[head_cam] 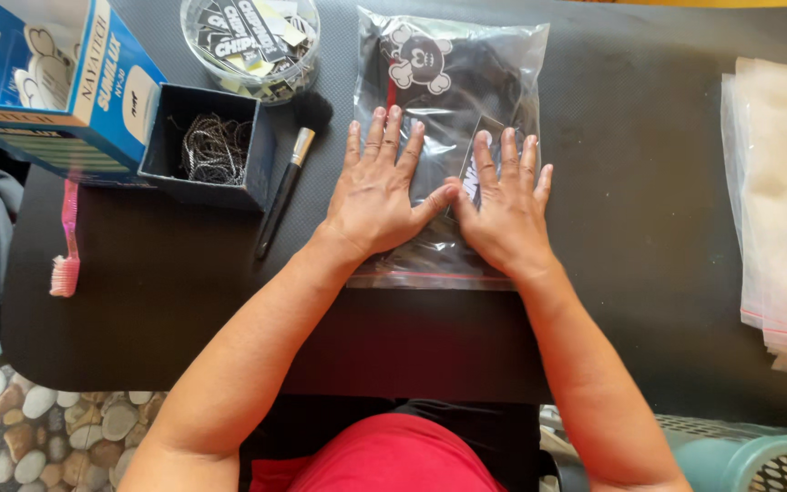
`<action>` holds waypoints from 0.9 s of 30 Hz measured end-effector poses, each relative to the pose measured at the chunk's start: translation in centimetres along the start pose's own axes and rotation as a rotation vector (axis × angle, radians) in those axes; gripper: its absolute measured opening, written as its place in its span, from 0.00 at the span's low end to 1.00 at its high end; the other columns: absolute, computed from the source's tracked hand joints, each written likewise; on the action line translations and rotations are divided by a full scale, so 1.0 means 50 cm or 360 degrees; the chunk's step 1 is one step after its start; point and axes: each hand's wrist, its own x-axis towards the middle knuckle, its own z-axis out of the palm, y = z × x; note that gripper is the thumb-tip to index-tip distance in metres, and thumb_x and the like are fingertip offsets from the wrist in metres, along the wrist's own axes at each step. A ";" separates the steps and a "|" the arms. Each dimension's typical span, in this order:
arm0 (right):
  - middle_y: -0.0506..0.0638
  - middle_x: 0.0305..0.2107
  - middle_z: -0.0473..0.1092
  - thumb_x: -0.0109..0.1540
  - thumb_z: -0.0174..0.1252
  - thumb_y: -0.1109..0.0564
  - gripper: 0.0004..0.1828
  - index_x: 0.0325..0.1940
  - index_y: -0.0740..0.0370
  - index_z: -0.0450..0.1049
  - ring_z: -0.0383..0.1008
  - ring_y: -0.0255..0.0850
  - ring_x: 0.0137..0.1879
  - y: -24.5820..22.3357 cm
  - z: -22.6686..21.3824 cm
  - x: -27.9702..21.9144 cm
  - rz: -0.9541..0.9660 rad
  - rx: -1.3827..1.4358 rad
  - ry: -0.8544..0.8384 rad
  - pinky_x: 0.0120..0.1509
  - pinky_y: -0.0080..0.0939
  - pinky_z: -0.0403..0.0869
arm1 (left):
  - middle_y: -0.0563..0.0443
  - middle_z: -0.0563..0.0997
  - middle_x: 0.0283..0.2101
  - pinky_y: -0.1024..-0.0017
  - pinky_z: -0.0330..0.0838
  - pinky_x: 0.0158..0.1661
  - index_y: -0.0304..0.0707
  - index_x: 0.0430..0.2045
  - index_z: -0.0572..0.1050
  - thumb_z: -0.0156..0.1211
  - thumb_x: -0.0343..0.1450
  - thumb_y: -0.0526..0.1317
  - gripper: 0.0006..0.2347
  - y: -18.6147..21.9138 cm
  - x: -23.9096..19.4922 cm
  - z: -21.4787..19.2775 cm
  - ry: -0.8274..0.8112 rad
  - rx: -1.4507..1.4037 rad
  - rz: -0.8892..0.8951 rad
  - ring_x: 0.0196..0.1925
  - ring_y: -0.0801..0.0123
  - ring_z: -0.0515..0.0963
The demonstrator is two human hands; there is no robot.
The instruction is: The person attaches a small bear-shaped charm to a black mesh bag, then uses a brush to clean the bag's surface. They place the bag into a clear plastic ziplock bag, add a sticker, and seal it.
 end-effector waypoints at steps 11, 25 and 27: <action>0.58 0.79 0.30 0.75 0.47 0.30 0.42 0.85 0.47 0.40 0.22 0.61 0.82 0.019 -0.051 0.152 -0.0167 0.0043 0.0248 0.83 0.74 0.32 | 0.30 0.48 0.76 0.43 0.28 0.72 0.38 0.73 0.52 0.31 0.72 0.73 0.42 0.003 -0.001 -0.005 -0.0030 0.0075 0.0001 0.79 0.45 0.41; 0.57 0.78 0.29 0.69 0.34 0.24 0.45 0.84 0.47 0.44 0.23 0.62 0.81 -0.012 0.023 0.190 0.0031 -0.0024 -0.0042 0.79 0.76 0.31 | 0.29 0.50 0.76 0.42 0.31 0.73 0.36 0.73 0.54 0.35 0.72 0.72 0.42 0.001 -0.003 -0.002 0.0045 0.0103 0.0021 0.79 0.44 0.43; 0.58 0.78 0.29 0.68 0.34 0.24 0.45 0.84 0.47 0.44 0.22 0.61 0.81 -0.013 0.019 0.192 0.0035 -0.0024 -0.0056 0.79 0.76 0.31 | 0.29 0.49 0.76 0.42 0.30 0.73 0.36 0.73 0.53 0.34 0.72 0.72 0.42 0.002 -0.001 -0.001 0.0037 0.0103 0.0016 0.79 0.44 0.42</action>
